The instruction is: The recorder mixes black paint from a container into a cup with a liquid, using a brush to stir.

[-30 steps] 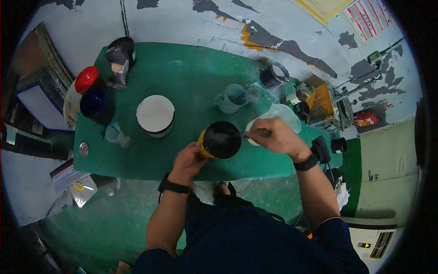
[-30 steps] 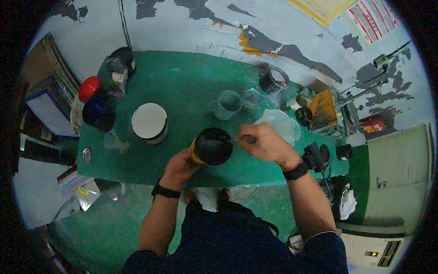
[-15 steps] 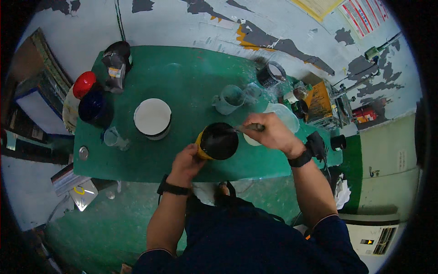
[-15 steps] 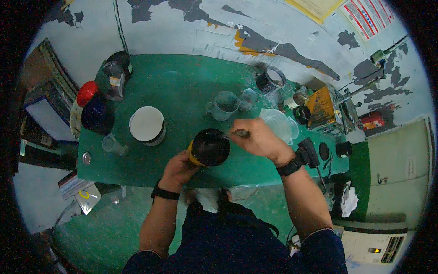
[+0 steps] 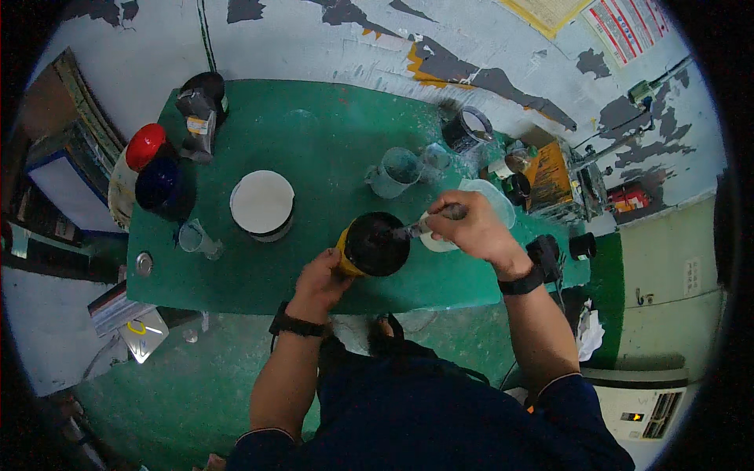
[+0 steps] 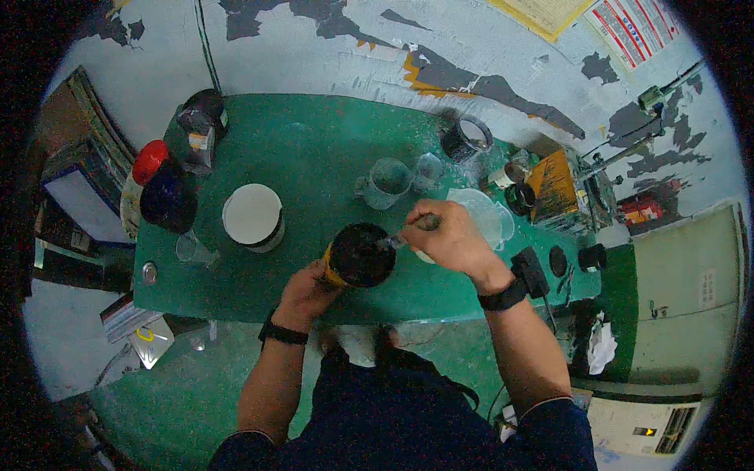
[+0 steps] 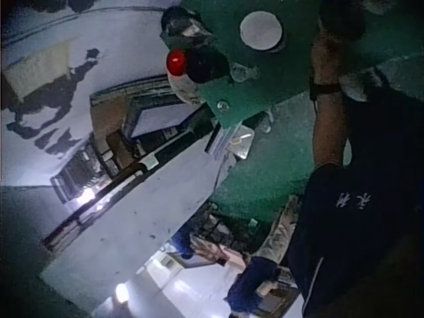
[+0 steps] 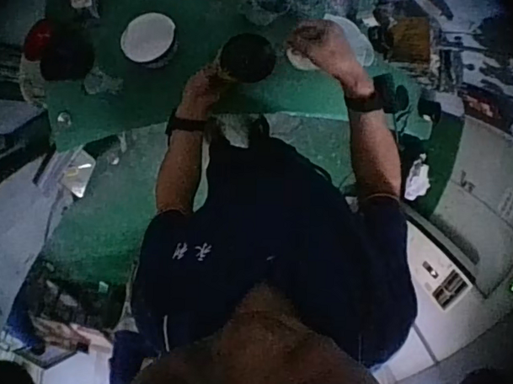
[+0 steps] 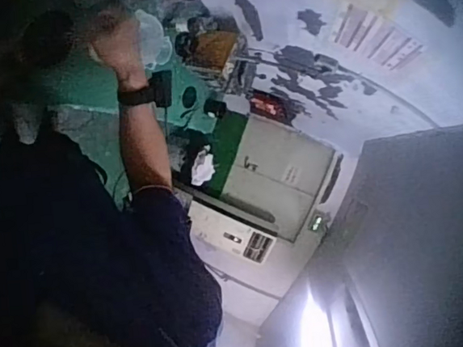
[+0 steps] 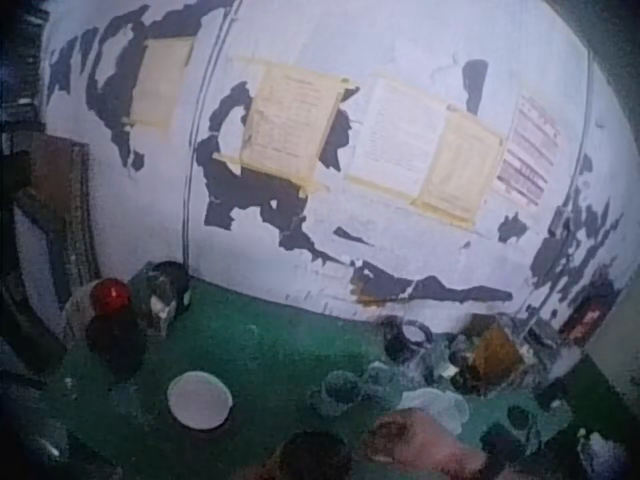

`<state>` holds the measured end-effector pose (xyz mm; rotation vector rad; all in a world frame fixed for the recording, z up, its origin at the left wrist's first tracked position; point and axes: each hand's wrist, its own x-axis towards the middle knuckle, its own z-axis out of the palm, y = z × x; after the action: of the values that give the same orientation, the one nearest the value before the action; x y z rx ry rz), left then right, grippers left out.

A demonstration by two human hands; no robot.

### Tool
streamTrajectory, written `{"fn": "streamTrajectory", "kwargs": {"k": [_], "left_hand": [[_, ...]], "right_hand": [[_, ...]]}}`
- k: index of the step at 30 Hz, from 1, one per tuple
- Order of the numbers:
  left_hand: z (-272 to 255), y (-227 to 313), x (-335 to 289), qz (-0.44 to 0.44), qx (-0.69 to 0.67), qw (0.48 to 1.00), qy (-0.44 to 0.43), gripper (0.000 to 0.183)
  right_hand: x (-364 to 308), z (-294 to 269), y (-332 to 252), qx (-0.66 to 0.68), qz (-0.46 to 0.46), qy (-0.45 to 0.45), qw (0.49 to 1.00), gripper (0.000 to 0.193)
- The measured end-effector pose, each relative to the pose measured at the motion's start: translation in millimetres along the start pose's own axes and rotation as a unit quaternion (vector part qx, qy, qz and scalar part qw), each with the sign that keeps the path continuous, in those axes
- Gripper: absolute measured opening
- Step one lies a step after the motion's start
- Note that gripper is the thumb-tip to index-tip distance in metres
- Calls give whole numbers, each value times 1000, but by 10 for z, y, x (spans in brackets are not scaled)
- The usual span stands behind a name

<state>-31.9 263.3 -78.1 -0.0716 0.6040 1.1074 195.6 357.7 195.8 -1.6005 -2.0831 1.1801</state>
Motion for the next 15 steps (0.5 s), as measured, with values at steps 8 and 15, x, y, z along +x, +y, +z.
{"fn": "streamTrajectory", "kwargs": {"k": [8,15], "left_hand": [[82,28,-45,-8,11,999,53,24],[64,4,-13,2,-9,1000,19,32]], "right_hand": [[250,124,-74,-104,-182,-25,977,18],[222,288,-137,-90,-290,-117,946,20]]}}
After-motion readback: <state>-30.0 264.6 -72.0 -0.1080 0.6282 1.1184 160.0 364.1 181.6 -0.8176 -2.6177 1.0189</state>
